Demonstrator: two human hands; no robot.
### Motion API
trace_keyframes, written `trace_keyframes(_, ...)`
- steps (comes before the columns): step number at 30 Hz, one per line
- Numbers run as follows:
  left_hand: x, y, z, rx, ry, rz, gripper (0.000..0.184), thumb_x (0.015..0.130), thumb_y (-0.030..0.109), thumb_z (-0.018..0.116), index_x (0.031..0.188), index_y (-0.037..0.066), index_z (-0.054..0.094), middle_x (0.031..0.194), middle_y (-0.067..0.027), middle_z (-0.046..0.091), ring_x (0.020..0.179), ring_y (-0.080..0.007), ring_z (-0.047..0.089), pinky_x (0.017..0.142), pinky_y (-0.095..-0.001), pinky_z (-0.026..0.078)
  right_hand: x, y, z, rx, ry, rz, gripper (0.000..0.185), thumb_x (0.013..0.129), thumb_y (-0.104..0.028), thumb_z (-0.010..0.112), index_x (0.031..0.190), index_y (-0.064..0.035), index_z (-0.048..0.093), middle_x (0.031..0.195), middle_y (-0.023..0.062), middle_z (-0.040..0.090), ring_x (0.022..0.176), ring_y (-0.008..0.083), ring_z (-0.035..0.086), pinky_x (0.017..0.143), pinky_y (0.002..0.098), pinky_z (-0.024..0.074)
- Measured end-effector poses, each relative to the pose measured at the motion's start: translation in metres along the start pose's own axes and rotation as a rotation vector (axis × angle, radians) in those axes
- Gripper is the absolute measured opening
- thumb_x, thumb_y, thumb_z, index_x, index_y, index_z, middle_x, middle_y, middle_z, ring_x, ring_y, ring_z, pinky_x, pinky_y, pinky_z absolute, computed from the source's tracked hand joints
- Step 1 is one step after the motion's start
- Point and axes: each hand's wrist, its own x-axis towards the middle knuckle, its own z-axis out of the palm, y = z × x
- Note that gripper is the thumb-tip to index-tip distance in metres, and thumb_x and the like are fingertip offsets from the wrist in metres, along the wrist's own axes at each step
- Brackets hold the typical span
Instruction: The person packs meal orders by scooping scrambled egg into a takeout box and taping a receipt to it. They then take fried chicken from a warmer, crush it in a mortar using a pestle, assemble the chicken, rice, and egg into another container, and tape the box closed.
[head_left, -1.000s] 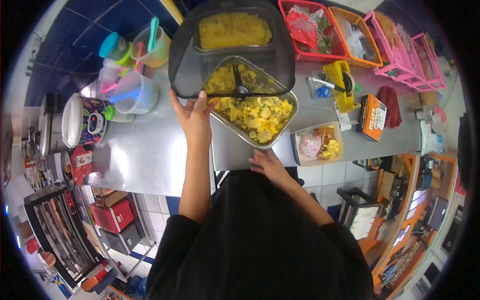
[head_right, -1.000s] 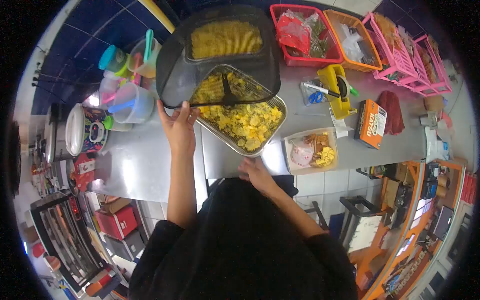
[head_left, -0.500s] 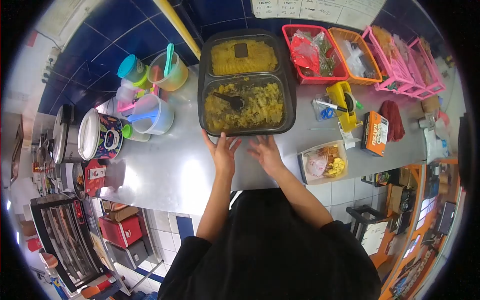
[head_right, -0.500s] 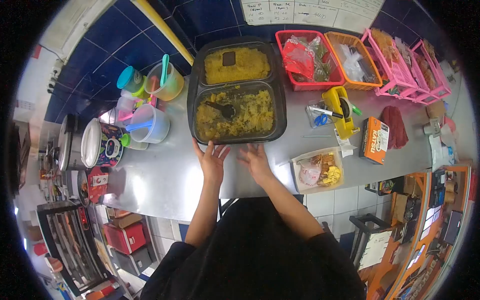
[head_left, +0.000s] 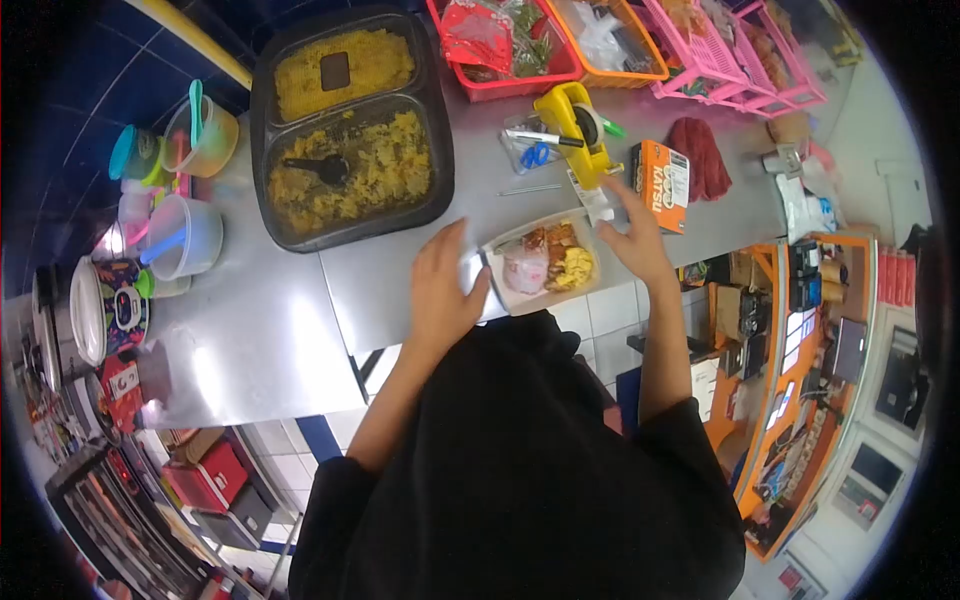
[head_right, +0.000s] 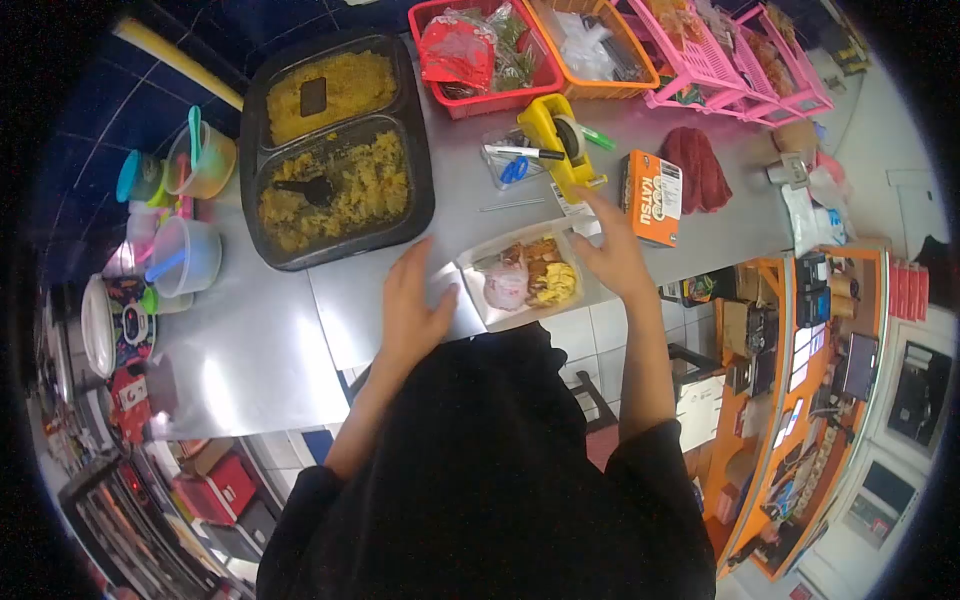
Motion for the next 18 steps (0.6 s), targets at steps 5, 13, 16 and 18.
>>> trace_keyframes(5,-0.012,0.011,0.051,0.201,-0.257,-0.054,0.047,0.085,0.006,0.068,0.132,0.005,0.061,0.124,-0.0183,0.062,0.111,-0.0376,0.06,0.099,-0.0458,0.046,-0.016,0.021,-0.018,-0.027,-0.397,0.2,0.057,0.084,-0.007,0.066,0.14,-0.0102,0.057,0.137,0.0206,0.055,0.13,0.0374,0.05,0.109,0.0411,0.0399)
trace_keyframes(13,-0.095,0.009,0.133,-0.11,0.041,-0.597,0.052,0.099,0.011,0.053,0.146,-0.007,0.044,0.137,-0.036,0.054,0.12,-0.0482,0.059,0.1,-0.0442,0.048,-0.097,0.069,0.031,0.642,-0.257,0.258,0.055,0.091,0.001,0.053,0.143,-0.0158,0.056,0.151,0.0236,0.045,0.142,0.0384,0.041,0.115,0.0407,0.0356)
trace_keyframes(16,-0.079,0.016,0.129,-0.121,0.376,-0.614,0.041,0.102,0.012,0.051,0.138,-0.008,0.053,0.113,-0.0297,0.069,0.107,-0.0318,0.069,0.089,-0.0366,0.053,-0.067,0.064,0.003,0.43,-0.412,0.283,0.058,0.089,-0.001,0.05,0.146,-0.0167,0.052,0.122,0.023,0.066,0.112,0.0349,0.066,0.097,0.0374,0.0496)
trace_keyframes(18,-0.067,0.028,0.121,-0.263,0.458,-0.69,0.037,0.104,0.011,0.05,0.134,-0.008,0.057,0.102,-0.0181,0.073,0.094,-0.0174,0.069,0.083,-0.0317,0.053,-0.039,0.055,-0.02,0.363,-0.586,0.368,0.059,0.089,-0.003,0.051,0.146,-0.0172,0.051,0.115,0.0234,0.067,0.107,0.0345,0.067,0.093,0.0371,0.051)
